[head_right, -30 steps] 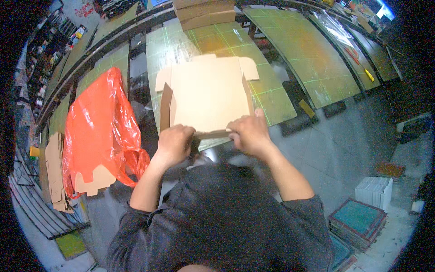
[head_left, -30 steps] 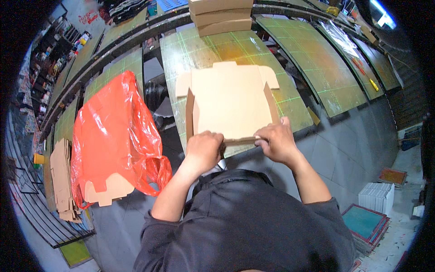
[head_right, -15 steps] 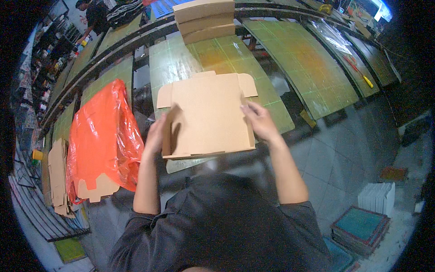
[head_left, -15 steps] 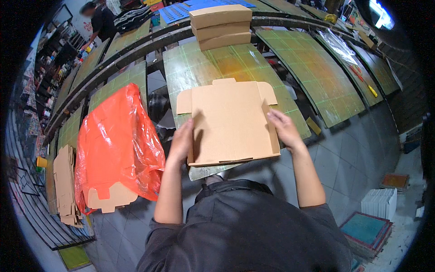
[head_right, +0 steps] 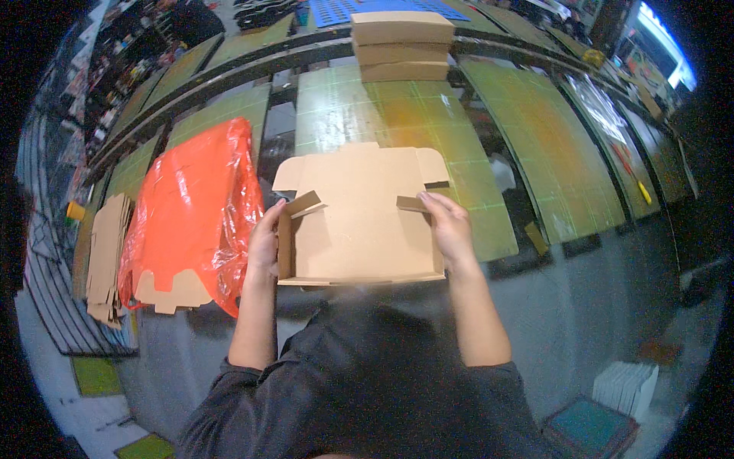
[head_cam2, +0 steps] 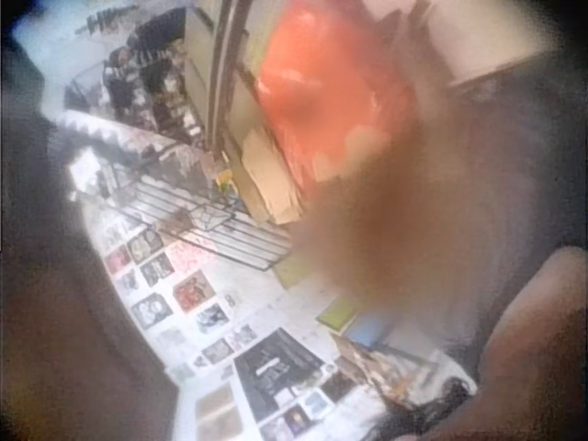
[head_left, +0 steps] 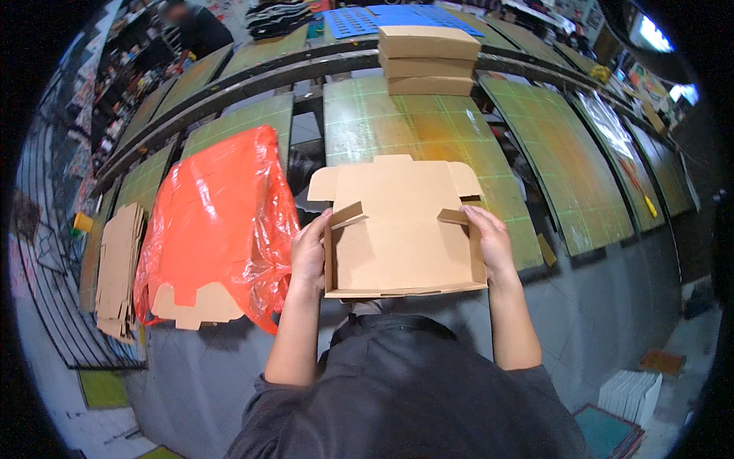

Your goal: The person repeatedly folds flat cardboard pieces into small rectangular boxes by hand and stacks them on a workbench. The person handles the cardboard pieces one at a time, folding the flaps and tucking them to form the box shape.

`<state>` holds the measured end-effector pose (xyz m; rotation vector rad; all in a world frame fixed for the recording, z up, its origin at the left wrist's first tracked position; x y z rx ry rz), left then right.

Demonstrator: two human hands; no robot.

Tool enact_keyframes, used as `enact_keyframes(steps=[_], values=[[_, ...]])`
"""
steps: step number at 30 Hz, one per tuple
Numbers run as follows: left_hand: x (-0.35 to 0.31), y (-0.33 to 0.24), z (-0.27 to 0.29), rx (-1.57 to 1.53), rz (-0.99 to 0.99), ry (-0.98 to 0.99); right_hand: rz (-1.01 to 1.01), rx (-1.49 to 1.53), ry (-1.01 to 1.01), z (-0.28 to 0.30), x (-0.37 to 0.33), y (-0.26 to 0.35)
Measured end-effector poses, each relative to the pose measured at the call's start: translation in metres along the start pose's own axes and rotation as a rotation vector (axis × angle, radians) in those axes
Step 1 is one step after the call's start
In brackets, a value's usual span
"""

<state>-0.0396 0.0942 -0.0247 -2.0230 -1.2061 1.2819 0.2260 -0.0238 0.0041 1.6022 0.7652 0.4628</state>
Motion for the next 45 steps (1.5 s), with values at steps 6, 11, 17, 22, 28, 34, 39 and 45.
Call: enact_keyframes(steps=[6,11,17,22,28,34,39,45], values=[[-0.041,-0.029,0.006,0.052,-0.204,-0.056,-0.007,0.038,0.040,-0.010,-0.002,-0.002],[-0.068,-0.057,0.019,0.109,-0.451,-0.073,0.008,0.128,0.109,-0.030,-0.022,0.012],[-0.100,-0.087,0.030,0.108,-0.612,0.065,0.091,0.306,0.207,-0.050,-0.062,0.042],[-0.145,-0.097,0.046,-0.061,-0.571,0.219,0.140,0.403,0.365,-0.064,-0.105,0.056],[-0.158,-0.083,0.112,-0.114,-0.507,0.190,0.137,0.437,0.428,-0.077,-0.163,0.043],[-0.172,-0.063,0.190,-0.407,-0.314,0.062,-0.142,0.722,0.579,-0.079,-0.208,0.007],[-0.199,-0.056,0.186,-0.293,-0.256,0.020,-0.276,0.698,0.363,-0.058,-0.213,-0.030],[-0.191,-0.051,0.156,-0.328,-0.424,0.424,-0.019,0.624,0.394,-0.044,-0.239,0.007]])
Point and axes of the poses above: each hand's wrist, its own x-axis towards the middle knuckle, its own z-axis out of the back of the hand, y = z × x, the point moved 7 cm from there along x, towards the middle knuckle, and after that the axes turned 11 degrees about -y, right-handed, at the moved point
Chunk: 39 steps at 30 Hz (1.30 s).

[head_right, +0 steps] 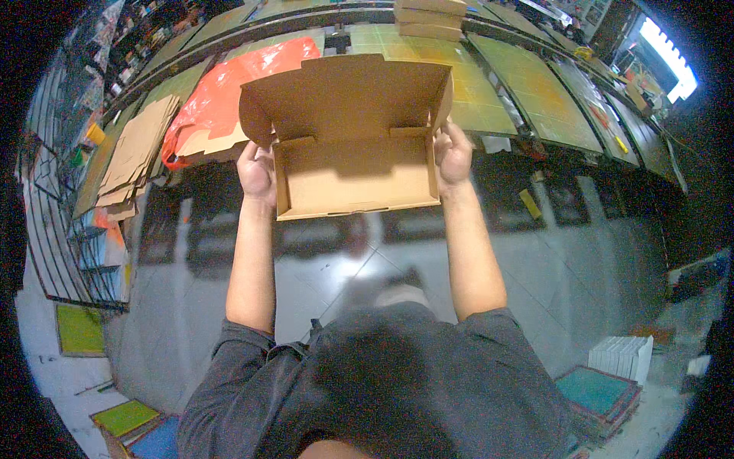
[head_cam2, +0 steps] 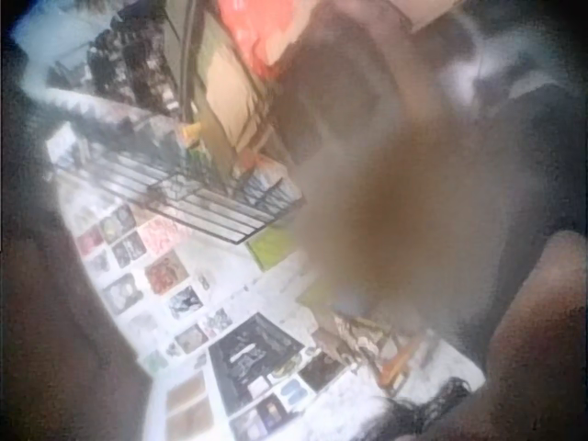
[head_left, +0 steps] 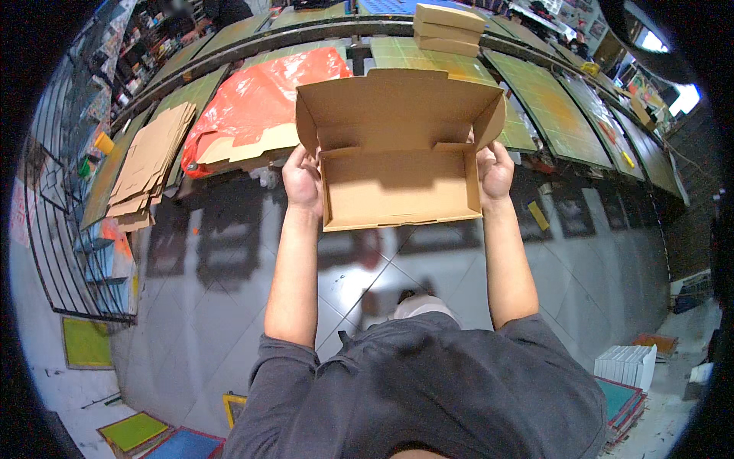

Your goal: The person repeatedly folds flat cardboard pieces into small rectangular boxes by hand and stacks them on a workbench. The person handles the cardboard pieces one at a time, folding the flaps and tucking them to form the box shape.

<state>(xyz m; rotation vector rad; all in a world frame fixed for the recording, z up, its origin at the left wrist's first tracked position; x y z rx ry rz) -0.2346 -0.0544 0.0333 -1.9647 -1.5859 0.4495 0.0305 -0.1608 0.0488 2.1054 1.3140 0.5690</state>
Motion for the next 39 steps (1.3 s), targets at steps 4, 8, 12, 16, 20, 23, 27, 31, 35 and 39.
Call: enact_keyframes(steps=[4,8,12,16,20,23,27,31,35,39], values=[[0.004,0.019,-0.043,0.094,-0.038,0.010,-0.126,0.322,0.470,-0.014,-0.003,0.029],[0.042,0.058,-0.073,0.122,0.019,0.080,0.142,-0.123,-0.064,0.029,0.029,0.055],[0.085,0.107,-0.103,0.226,0.026,0.053,0.178,-0.147,-0.093,0.076,0.084,0.084],[0.132,0.151,-0.129,0.166,0.031,0.024,0.200,-0.053,0.062,0.114,0.150,0.116],[0.184,0.200,-0.132,0.141,-0.079,-0.071,0.096,0.031,0.229,0.150,0.220,0.129],[0.238,0.240,-0.112,0.057,-0.061,0.028,0.124,-0.182,0.064,0.176,0.268,0.130],[0.251,0.266,-0.113,0.111,-0.072,-0.078,0.055,-0.239,-0.022,0.219,0.299,0.116],[0.251,0.280,-0.104,0.256,0.075,-0.054,0.028,-0.211,-0.037,0.238,0.303,0.112],[0.243,0.262,-0.088,0.419,0.067,-0.102,-0.059,-0.519,-0.031,0.239,0.294,0.127],[0.209,0.239,-0.101,0.827,0.030,-0.293,0.105,-0.928,-0.117,0.237,0.272,0.139]])
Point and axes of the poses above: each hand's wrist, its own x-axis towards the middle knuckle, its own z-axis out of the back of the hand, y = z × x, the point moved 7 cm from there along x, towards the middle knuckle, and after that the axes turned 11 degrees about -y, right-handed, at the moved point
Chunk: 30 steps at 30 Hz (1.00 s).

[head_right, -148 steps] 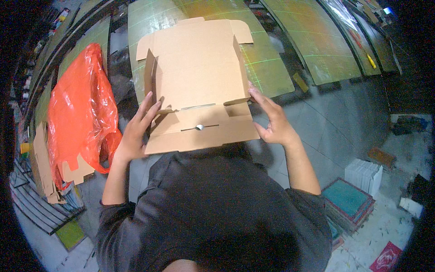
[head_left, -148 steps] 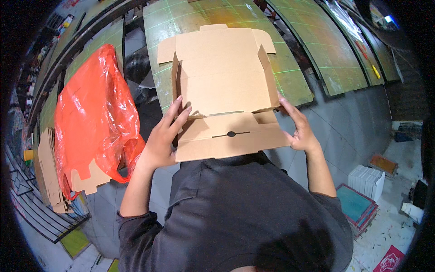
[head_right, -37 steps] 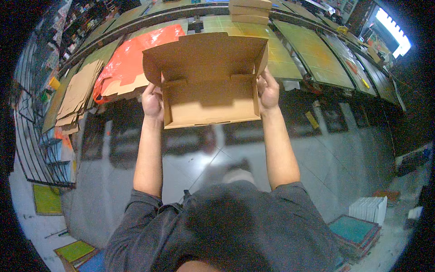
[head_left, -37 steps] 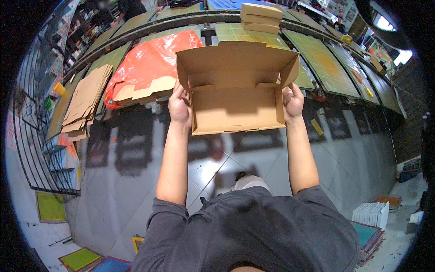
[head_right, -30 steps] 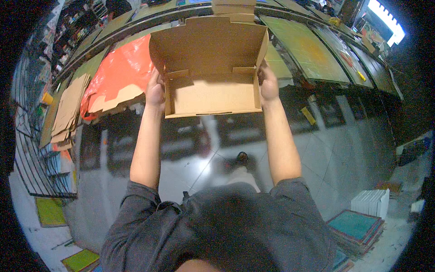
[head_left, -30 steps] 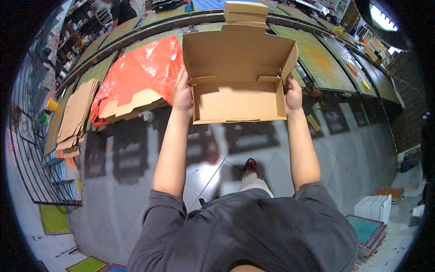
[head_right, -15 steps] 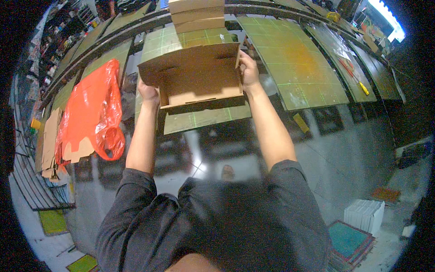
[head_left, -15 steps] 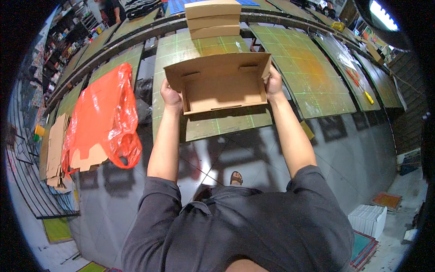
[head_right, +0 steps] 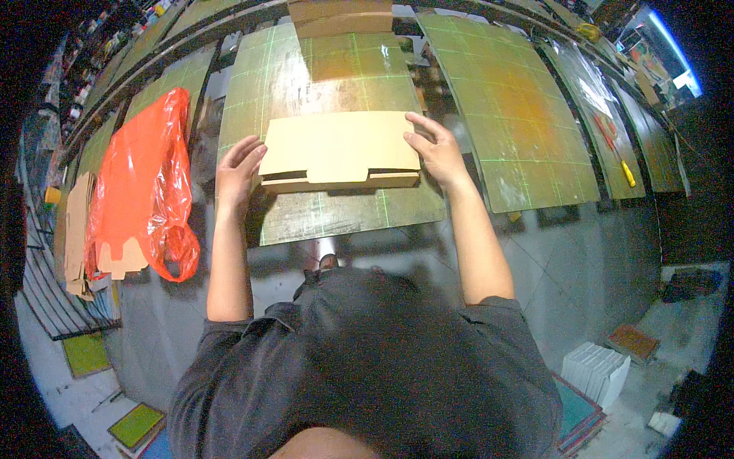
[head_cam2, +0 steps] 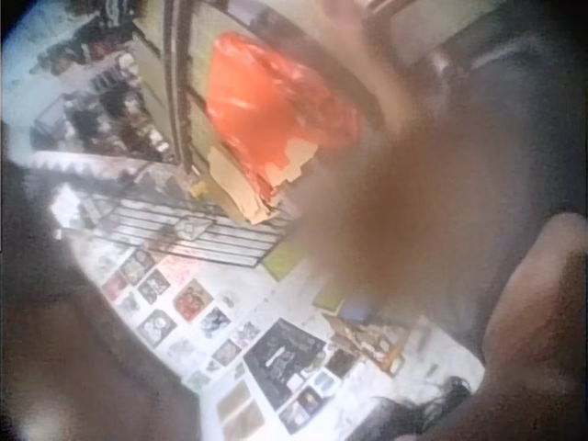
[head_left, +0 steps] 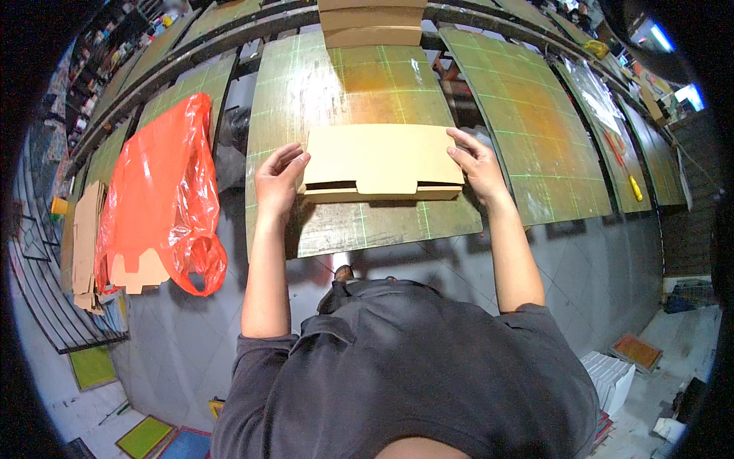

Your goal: The person repeatedly folds flat cardboard pieces into small rectangular boxes by hand and stacks them on a workbench. The person handles the cardboard pieces one at a time, folding the flaps and tucking them to form the box shape.

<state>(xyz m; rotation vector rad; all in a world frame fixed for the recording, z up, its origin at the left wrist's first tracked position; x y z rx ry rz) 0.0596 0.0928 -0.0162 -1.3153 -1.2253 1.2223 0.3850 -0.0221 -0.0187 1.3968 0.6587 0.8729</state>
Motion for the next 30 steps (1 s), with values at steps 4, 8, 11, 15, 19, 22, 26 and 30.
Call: enact_keyframes(steps=[4,8,11,15,19,22,26,30], values=[[-0.045,-0.023,-0.018,0.072,-0.243,0.091,0.029,-0.110,-0.124,-0.003,-0.019,0.025],[-0.059,-0.023,-0.028,0.453,-0.515,-0.038,0.362,-0.555,-0.040,-0.025,-0.047,0.069],[-0.062,-0.023,-0.031,0.484,-0.541,-0.129,0.373,-0.647,-0.073,-0.034,-0.052,0.066],[-0.068,-0.023,-0.031,0.417,-0.563,-0.154,0.423,-0.622,-0.100,-0.036,-0.057,0.069],[-0.072,-0.022,-0.027,0.452,-0.634,-0.170,0.489,-0.594,-0.097,-0.036,-0.060,0.068],[-0.072,-0.017,-0.027,0.500,-0.662,-0.187,0.489,-0.585,-0.079,-0.037,-0.061,0.065],[-0.076,-0.019,-0.028,0.554,-0.765,-0.232,0.495,-0.604,-0.087,-0.038,-0.061,0.060],[-0.074,-0.018,-0.027,0.642,-0.814,-0.271,0.522,-0.607,-0.101,-0.039,-0.061,0.059]])
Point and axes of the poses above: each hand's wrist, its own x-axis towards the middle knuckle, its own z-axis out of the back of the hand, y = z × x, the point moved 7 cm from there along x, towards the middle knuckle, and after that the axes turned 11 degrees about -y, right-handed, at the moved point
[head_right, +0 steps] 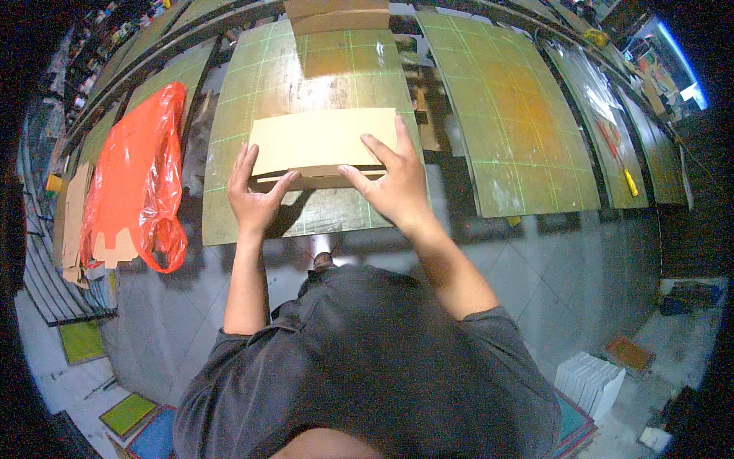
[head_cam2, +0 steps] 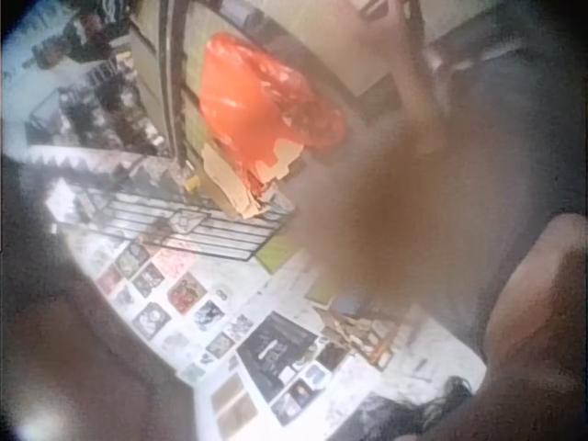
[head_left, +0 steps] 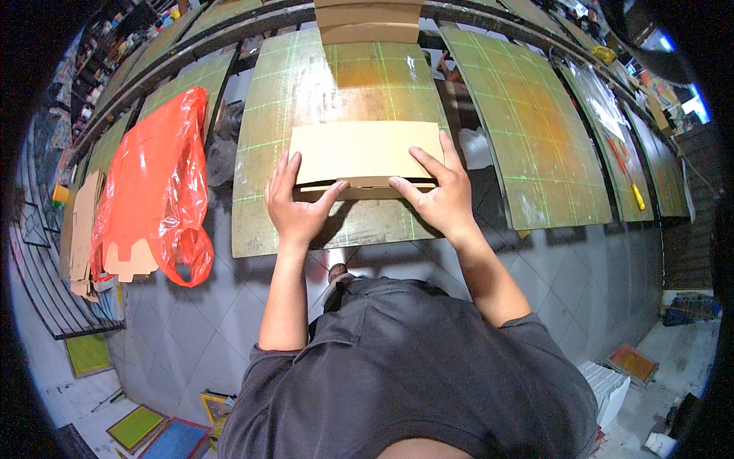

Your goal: The person repeatedly folds flat cardboard pieces into small rectangular boxes by hand and stacks them on a workbench. The person handles the cardboard pieces one at a time, folding the flaps and tucking them to form the box shape.

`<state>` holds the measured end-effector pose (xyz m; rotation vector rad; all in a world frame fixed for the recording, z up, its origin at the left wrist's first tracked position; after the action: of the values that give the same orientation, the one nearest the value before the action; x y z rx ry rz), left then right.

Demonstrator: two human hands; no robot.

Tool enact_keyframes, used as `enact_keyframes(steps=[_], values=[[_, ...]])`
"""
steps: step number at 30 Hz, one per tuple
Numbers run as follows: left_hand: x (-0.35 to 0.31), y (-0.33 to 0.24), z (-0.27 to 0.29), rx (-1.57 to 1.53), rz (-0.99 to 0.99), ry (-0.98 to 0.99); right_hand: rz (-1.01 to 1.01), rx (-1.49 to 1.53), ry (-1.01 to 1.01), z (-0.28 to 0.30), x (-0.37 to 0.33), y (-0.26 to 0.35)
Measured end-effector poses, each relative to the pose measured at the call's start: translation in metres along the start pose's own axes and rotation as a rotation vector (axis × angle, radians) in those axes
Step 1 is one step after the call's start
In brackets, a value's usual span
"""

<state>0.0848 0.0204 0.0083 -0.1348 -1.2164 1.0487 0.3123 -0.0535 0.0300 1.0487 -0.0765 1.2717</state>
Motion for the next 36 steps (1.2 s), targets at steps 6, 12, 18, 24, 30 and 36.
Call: enact_keyframes(steps=[6,12,18,24,30,36], values=[[-0.003,-0.006,0.002,0.027,-0.010,-0.019,0.050,-0.012,-0.076,0.002,-0.003,0.005],[-0.017,-0.020,0.006,0.101,-0.137,-0.068,0.383,-0.090,-0.157,-0.005,-0.024,0.031],[-0.019,-0.037,0.013,0.469,-0.126,0.055,0.349,-0.120,-0.121,-0.001,-0.021,0.039],[-0.002,-0.124,0.092,-0.207,-0.155,-0.063,0.385,-0.146,-0.151,-0.014,-0.030,0.028],[-0.012,-0.185,0.155,-0.681,-0.264,-0.368,0.344,-0.106,-0.140,-0.012,-0.032,0.024],[0.012,-0.193,0.151,-1.390,0.194,0.084,0.347,-0.102,-0.145,-0.014,-0.031,0.027]])
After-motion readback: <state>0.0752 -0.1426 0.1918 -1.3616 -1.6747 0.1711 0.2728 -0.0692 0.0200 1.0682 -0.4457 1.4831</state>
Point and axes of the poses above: each hand's wrist, its own x-axis towards the middle knuckle, its own z-axis out of the back of the hand, y = z × x, the point moved 7 cm from there along x, towards the middle knuckle, and after that the axes turned 11 degrees about -y, right-handed, at the moved point
